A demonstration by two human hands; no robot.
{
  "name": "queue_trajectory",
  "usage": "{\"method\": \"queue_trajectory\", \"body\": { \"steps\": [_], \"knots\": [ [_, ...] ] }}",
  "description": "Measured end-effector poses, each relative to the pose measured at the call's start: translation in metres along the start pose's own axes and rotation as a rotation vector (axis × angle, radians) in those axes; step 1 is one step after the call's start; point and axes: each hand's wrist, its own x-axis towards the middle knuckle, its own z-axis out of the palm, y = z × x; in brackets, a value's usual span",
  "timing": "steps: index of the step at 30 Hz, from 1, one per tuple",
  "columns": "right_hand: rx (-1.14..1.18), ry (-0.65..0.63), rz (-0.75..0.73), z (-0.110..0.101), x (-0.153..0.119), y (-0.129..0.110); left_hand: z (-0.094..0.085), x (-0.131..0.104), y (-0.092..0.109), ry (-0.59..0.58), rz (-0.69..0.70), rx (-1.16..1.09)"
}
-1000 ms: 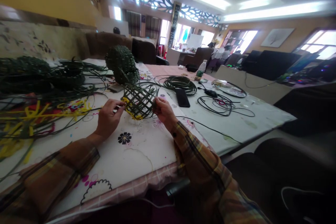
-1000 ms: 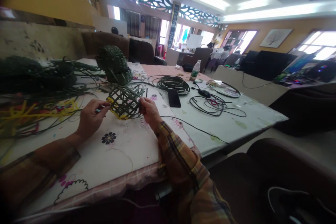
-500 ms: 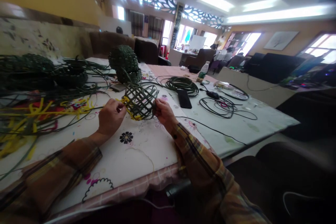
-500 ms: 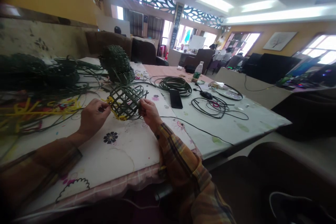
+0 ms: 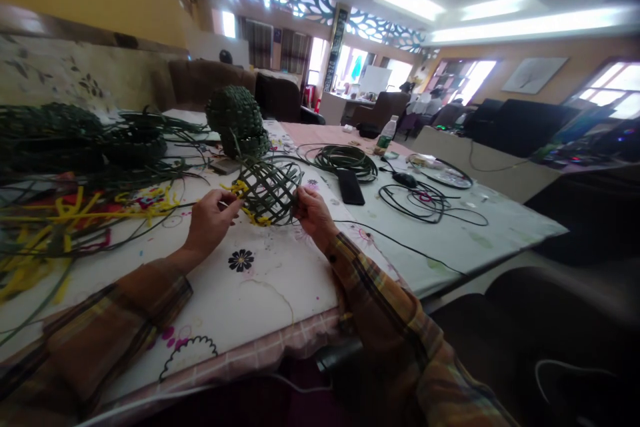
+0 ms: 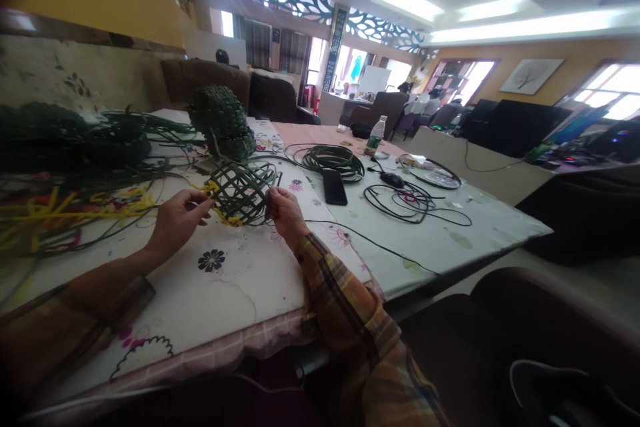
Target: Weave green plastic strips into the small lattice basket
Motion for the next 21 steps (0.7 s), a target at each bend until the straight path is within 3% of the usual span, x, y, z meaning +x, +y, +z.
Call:
{"method": "queue_trajectory", "body": {
  "steps": [5,7,10,13,15,17,21],
  "knots": [
    [0.020,0.033,-0.003,-0.003,0.003,-0.001,0.003,0.010,-0.010,-0.007,-0.141,-0.197],
    [0.061,0.059,-0.020,-0.005,0.006,-0.004,-0.009,0.022,-0.018,0.085,-0.230,-0.273],
    [0.108,0.090,-0.028,-0.008,0.009,-0.007,-0.047,0.042,-0.033,0.216,-0.254,-0.231],
    [0.103,0.107,-0.010,-0.008,0.010,-0.008,-0.087,0.055,-0.044,0.299,-0.082,0.095],
    [0.104,0.110,-0.001,-0.008,0.009,-0.008,-0.096,0.055,-0.043,0.356,0.092,0.278],
    [0.116,0.108,-0.002,-0.007,0.009,-0.009,-0.087,0.047,-0.033,0.314,0.259,0.383],
    [0.142,0.121,-0.015,-0.005,0.007,-0.012,-0.033,0.015,-0.003,0.110,0.448,0.326]
  ]
}}
